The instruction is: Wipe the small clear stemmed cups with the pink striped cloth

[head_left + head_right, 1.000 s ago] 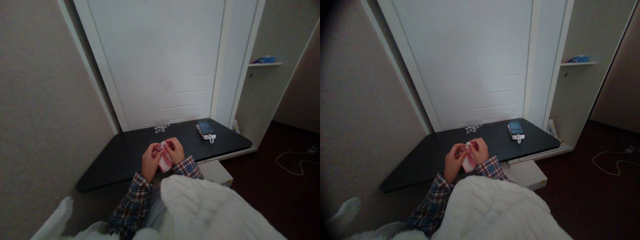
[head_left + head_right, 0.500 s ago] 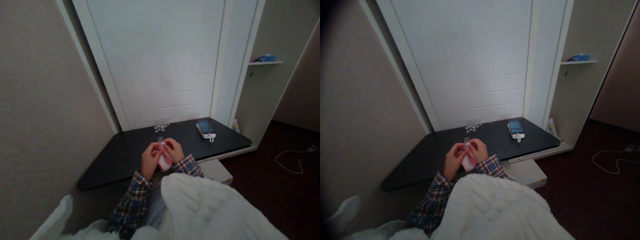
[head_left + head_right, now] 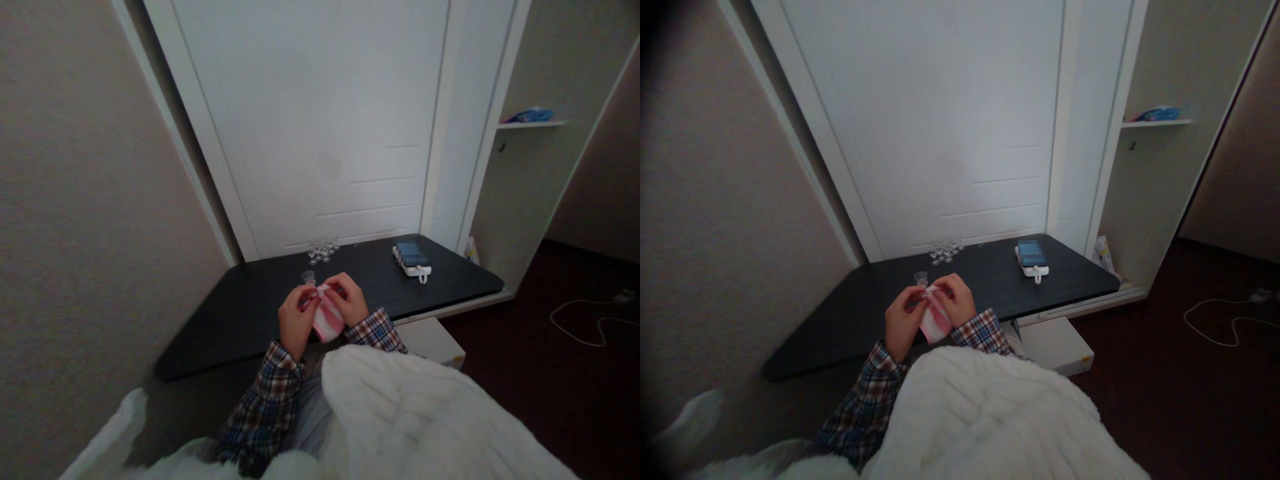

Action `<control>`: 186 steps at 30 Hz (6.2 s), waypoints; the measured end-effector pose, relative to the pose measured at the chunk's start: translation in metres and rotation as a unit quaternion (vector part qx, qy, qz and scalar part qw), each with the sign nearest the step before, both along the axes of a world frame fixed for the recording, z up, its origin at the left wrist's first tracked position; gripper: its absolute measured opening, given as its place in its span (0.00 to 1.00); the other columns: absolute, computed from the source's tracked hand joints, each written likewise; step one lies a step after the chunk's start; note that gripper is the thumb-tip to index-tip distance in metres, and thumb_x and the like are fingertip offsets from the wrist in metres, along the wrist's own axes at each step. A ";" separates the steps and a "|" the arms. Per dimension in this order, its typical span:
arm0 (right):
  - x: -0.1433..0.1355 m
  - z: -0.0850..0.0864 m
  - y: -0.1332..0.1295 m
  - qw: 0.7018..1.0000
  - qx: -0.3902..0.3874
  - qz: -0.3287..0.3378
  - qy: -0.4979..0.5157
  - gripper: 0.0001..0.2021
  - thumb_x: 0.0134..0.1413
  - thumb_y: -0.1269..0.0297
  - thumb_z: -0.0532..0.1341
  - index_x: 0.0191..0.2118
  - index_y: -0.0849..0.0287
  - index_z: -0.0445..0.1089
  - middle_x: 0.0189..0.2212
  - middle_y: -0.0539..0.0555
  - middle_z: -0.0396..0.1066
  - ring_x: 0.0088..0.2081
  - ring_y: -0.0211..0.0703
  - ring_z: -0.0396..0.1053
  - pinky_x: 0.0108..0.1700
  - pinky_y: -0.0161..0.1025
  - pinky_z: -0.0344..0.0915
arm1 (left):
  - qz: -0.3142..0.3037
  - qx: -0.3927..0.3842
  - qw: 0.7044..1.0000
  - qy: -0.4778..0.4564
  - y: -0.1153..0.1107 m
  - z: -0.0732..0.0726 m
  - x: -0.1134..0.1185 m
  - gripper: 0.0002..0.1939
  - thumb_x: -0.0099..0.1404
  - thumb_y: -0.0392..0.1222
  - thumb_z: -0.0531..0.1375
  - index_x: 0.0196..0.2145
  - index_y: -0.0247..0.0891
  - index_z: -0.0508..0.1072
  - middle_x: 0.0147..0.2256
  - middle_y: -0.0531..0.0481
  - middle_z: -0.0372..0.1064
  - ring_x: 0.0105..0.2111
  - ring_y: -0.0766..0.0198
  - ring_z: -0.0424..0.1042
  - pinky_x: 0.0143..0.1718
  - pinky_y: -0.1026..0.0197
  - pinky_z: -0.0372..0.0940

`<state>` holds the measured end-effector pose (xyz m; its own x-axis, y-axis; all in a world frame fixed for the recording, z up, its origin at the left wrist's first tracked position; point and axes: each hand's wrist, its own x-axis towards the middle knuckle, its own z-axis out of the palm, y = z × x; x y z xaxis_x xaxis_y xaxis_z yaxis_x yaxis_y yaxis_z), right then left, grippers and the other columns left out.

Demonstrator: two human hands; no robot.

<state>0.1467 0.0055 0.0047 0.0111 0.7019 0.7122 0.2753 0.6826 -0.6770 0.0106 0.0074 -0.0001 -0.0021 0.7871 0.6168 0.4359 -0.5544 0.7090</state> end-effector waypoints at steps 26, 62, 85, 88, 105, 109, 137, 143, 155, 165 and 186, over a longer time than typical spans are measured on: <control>-0.003 -0.004 0.004 0.998 -0.032 -0.051 -0.023 0.05 0.52 0.64 0.57 0.35 0.58 0.66 0.31 0.50 0.69 0.33 0.37 0.66 0.37 0.35 0.63 | -0.015 0.055 0.997 0.042 -0.001 0.001 0.001 0.12 0.59 0.39 0.55 0.39 0.39 0.73 0.38 0.49 0.71 0.37 0.63 0.70 0.37 0.62 0.66; -0.004 0.000 -0.004 0.997 0.037 -0.022 -0.063 0.04 0.48 0.70 0.58 0.26 0.58 0.62 0.27 0.48 0.63 0.32 0.37 0.62 0.35 0.33 0.59 | -0.064 0.001 0.997 -0.043 -0.003 0.006 0.001 0.12 0.61 0.44 0.53 0.38 0.37 0.71 0.39 0.47 0.70 0.39 0.61 0.70 0.41 0.60 0.65; 0.004 -0.002 0.003 0.994 -0.008 -0.096 0.044 0.09 0.55 0.63 0.54 0.28 0.58 0.67 0.27 0.50 0.63 0.31 0.37 0.63 0.33 0.33 0.60 | 0.019 0.021 0.997 0.069 -0.005 0.002 0.003 0.09 0.58 0.42 0.56 0.37 0.39 0.69 0.34 0.50 0.68 0.34 0.63 0.68 0.33 0.63 0.64; 0.004 0.000 0.001 0.997 -0.006 -0.074 0.016 0.11 0.56 0.64 0.52 0.26 0.58 0.67 0.26 0.49 0.63 0.30 0.36 0.63 0.34 0.33 0.59 | 0.019 0.040 0.996 0.076 -0.004 0.001 0.002 0.09 0.60 0.42 0.55 0.38 0.39 0.69 0.36 0.49 0.68 0.37 0.63 0.68 0.35 0.63 0.63; 0.002 0.000 0.001 0.994 -0.023 -0.096 -0.039 0.07 0.49 0.64 0.59 0.24 0.58 0.64 0.23 0.46 0.57 0.26 0.34 0.57 0.29 0.32 0.55 | 0.013 0.029 0.995 0.089 -0.001 0.000 0.001 0.09 0.59 0.42 0.55 0.37 0.39 0.69 0.35 0.49 0.67 0.37 0.62 0.67 0.37 0.61 0.63; 0.002 0.000 0.001 0.993 -0.029 -0.109 -0.033 0.08 0.50 0.63 0.58 0.23 0.58 0.64 0.23 0.46 0.57 0.26 0.34 0.57 0.29 0.33 0.54 | 0.011 0.020 0.997 0.077 -0.003 0.001 0.003 0.13 0.58 0.41 0.56 0.42 0.40 0.67 0.35 0.49 0.67 0.36 0.62 0.68 0.36 0.61 0.64; 0.002 -0.001 0.002 0.993 -0.027 -0.118 -0.014 0.08 0.51 0.62 0.57 0.24 0.58 0.65 0.22 0.47 0.58 0.26 0.35 0.57 0.29 0.33 0.54 | 0.000 -0.017 0.997 0.075 -0.007 0.004 0.005 0.10 0.59 0.45 0.55 0.38 0.40 0.66 0.33 0.50 0.69 0.32 0.63 0.70 0.34 0.61 0.64; 0.003 0.002 -0.001 0.995 -0.015 -0.094 -0.023 0.06 0.51 0.63 0.57 0.28 0.57 0.68 0.24 0.48 0.60 0.28 0.36 0.60 0.31 0.33 0.57 | 0.021 -0.016 0.997 0.077 -0.006 0.003 0.004 0.10 0.60 0.46 0.53 0.36 0.39 0.66 0.31 0.50 0.69 0.31 0.62 0.69 0.33 0.61 0.62; 0.002 -0.002 0.001 0.996 -0.008 -0.085 -0.018 0.05 0.52 0.64 0.57 0.30 0.57 0.69 0.26 0.49 0.62 0.29 0.36 0.61 0.32 0.34 0.59 | 0.014 0.021 0.990 0.139 -0.006 0.006 0.004 0.12 0.64 0.45 0.48 0.30 0.39 0.67 0.30 0.50 0.65 0.32 0.62 0.65 0.32 0.62 0.59; 0.003 0.000 -0.001 0.995 -0.012 -0.102 -0.020 0.07 0.53 0.63 0.56 0.28 0.58 0.68 0.24 0.48 0.60 0.27 0.36 0.60 0.30 0.33 0.57 | 0.006 0.011 0.993 0.118 -0.006 0.007 0.005 0.11 0.61 0.47 0.52 0.30 0.38 0.67 0.30 0.51 0.66 0.31 0.64 0.66 0.31 0.63 0.59; 0.001 -0.004 0.002 0.994 -0.047 -0.069 0.065 0.08 0.51 0.64 0.57 0.38 0.58 0.63 0.26 0.48 0.64 0.29 0.37 0.63 0.29 0.32 0.60 | 0.016 0.022 0.992 0.122 -0.008 0.008 0.005 0.11 0.62 0.46 0.50 0.30 0.37 0.66 0.28 0.53 0.63 0.29 0.66 0.64 0.31 0.64 0.57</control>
<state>0.1478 0.0073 0.0005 0.1987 0.7505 0.6302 0.2679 0.5770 -0.7716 0.0156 -0.0004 0.0075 0.1266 0.7615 0.6357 0.6100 -0.5651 0.5555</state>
